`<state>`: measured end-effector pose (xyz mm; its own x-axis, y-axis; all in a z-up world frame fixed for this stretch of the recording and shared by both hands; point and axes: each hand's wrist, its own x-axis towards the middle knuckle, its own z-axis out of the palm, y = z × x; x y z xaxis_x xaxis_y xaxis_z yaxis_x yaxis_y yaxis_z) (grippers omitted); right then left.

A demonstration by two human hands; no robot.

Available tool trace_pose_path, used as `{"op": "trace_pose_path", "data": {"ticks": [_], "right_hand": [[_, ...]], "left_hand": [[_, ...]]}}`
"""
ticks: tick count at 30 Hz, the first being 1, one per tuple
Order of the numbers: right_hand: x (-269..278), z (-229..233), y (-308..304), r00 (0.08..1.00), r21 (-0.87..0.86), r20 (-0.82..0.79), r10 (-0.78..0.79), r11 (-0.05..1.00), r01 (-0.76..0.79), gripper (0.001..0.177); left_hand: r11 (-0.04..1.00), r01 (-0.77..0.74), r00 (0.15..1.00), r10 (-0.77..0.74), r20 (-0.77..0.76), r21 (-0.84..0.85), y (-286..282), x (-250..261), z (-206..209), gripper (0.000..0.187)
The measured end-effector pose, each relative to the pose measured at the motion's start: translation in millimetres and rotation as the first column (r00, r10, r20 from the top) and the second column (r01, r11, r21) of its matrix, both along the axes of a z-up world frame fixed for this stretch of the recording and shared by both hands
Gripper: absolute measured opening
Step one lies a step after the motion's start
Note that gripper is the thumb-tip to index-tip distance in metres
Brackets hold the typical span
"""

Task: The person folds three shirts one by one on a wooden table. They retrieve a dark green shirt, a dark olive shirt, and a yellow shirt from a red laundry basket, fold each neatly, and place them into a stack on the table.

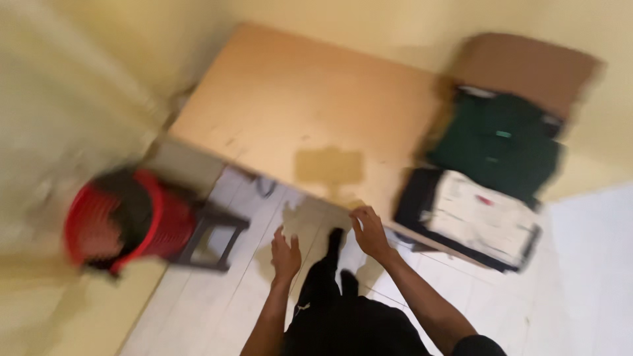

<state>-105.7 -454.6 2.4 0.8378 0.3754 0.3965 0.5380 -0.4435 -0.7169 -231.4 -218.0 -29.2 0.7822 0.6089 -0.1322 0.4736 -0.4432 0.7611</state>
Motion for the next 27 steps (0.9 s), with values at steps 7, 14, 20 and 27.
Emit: {"op": "trace_pose_path", "data": {"ticks": [7,14,20,27], "right_hand": [[-59,-82,59,0.861,-0.077,-0.396,0.318,0.923,-0.376,0.015],[-77,-76,151,0.861,-0.186,-0.382,0.335,0.885,-0.427,0.017],[-144,-87,285,0.842,-0.112,-0.475,0.254,0.932,-0.344,0.016],[-226,-110,401,0.751,-0.001,-0.502,0.429,0.868,-0.496,0.019]], "left_hand": [[0.932,-0.361,0.851,0.319,-0.417,-0.023,72,-227,-49,0.045],[0.839,-0.537,0.828,0.506,-0.243,-0.082,126,-330,-64,0.038],[0.854,-0.495,0.869,0.487,-0.087,-0.159,224,-380,-72,0.032],[0.757,-0.535,0.835,0.541,-0.098,-0.376,317,-416,-72,0.030]]}}
